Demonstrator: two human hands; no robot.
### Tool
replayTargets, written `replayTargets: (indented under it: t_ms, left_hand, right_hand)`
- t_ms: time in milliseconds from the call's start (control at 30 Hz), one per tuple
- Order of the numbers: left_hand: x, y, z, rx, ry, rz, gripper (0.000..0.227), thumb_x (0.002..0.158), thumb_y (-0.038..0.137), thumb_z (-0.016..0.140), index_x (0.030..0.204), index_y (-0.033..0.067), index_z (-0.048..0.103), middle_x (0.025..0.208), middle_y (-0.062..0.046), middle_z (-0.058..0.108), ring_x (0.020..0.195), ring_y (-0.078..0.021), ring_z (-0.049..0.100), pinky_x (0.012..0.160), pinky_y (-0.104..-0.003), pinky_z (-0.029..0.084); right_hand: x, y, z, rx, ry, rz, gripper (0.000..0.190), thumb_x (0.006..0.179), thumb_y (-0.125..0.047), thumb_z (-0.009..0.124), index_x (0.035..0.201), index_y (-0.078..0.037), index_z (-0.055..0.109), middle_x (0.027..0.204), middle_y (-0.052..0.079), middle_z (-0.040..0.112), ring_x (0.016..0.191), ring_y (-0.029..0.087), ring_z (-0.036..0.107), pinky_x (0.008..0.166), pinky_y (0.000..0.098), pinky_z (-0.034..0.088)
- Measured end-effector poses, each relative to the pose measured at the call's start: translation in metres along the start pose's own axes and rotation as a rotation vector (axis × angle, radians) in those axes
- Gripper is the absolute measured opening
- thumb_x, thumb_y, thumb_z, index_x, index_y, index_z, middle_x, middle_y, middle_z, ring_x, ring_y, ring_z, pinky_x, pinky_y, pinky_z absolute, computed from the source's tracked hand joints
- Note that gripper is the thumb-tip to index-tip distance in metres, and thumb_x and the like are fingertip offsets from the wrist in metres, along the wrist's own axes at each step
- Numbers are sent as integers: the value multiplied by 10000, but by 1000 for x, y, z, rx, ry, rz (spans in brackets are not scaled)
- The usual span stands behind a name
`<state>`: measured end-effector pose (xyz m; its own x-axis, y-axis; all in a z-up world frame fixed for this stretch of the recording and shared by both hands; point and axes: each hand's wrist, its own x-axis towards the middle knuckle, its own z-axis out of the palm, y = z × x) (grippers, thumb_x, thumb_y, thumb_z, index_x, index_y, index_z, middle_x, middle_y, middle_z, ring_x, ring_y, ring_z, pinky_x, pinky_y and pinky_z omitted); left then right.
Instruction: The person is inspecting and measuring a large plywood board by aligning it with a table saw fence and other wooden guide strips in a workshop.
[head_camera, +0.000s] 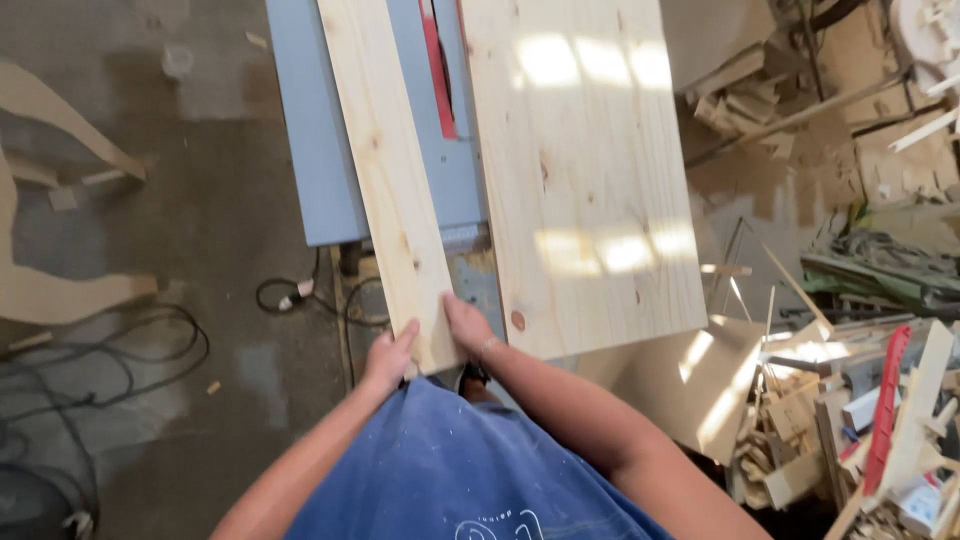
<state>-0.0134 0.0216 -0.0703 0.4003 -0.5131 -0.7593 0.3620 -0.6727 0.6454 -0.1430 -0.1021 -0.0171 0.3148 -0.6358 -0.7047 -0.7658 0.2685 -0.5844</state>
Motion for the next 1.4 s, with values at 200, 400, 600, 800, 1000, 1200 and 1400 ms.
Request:
replayTargets:
  t_ms: [200,400,600,800,1000,1200,1400]
  left_hand:
    - [-25,55,-9,-207,-14,-72,582,914,485,783,1221,0,692,1106,-214,738,1032,-295,714,869,-434,588]
    - [12,121,-10,-231,159,-76,531,932,500,671,1147,20,743,1064,-126,762,930,-278,727,799,-397,567]
    - [3,129,-7,-107,141,-81,521,974,512,605,1172,43,717,1094,-117,732,957,-297,694,805,-416,538]
    - [-58,123,-28,51,33,-58,487,986,440,603,1237,33,693,1169,-147,753,1002,-331,719,821,-443,552]
    - [-37,100,-34,266,51,8,412,1005,421,573,1072,44,725,1011,-142,777,872,-304,706,714,-405,484]
    - [3,113,-37,374,137,82,458,953,483,606,1160,95,731,1111,-101,782,961,-313,722,783,-436,517]
    - [-65,112,4,560,418,555,471,888,393,678,1301,169,644,1302,-99,657,1194,-325,597,899,-454,529]
  right_hand:
    - [-39,24,7,70,-114,64,728,894,-680,613,1312,-88,676,1309,169,680,1276,323,607,1114,459,466]
    - [-58,17,8,-60,-223,53,619,804,-548,703,1312,-199,646,1287,-1,715,1133,148,671,969,300,529]
    - [-120,-28,-46,-321,-171,29,427,906,-488,604,1125,-128,668,1052,58,712,853,205,661,763,343,526]
    - [-162,25,-106,-78,148,261,314,948,-426,612,866,-128,662,755,45,749,565,123,650,569,262,535]
    - [-168,100,-149,6,444,368,375,972,-449,571,747,-148,576,705,22,722,536,117,629,585,271,492]
    - [-157,116,-210,80,620,354,350,971,-414,613,769,-130,582,725,48,718,597,145,639,636,311,502]
    - [-100,162,-317,-22,786,338,367,919,-465,605,981,-112,685,964,72,751,833,240,654,765,381,500]
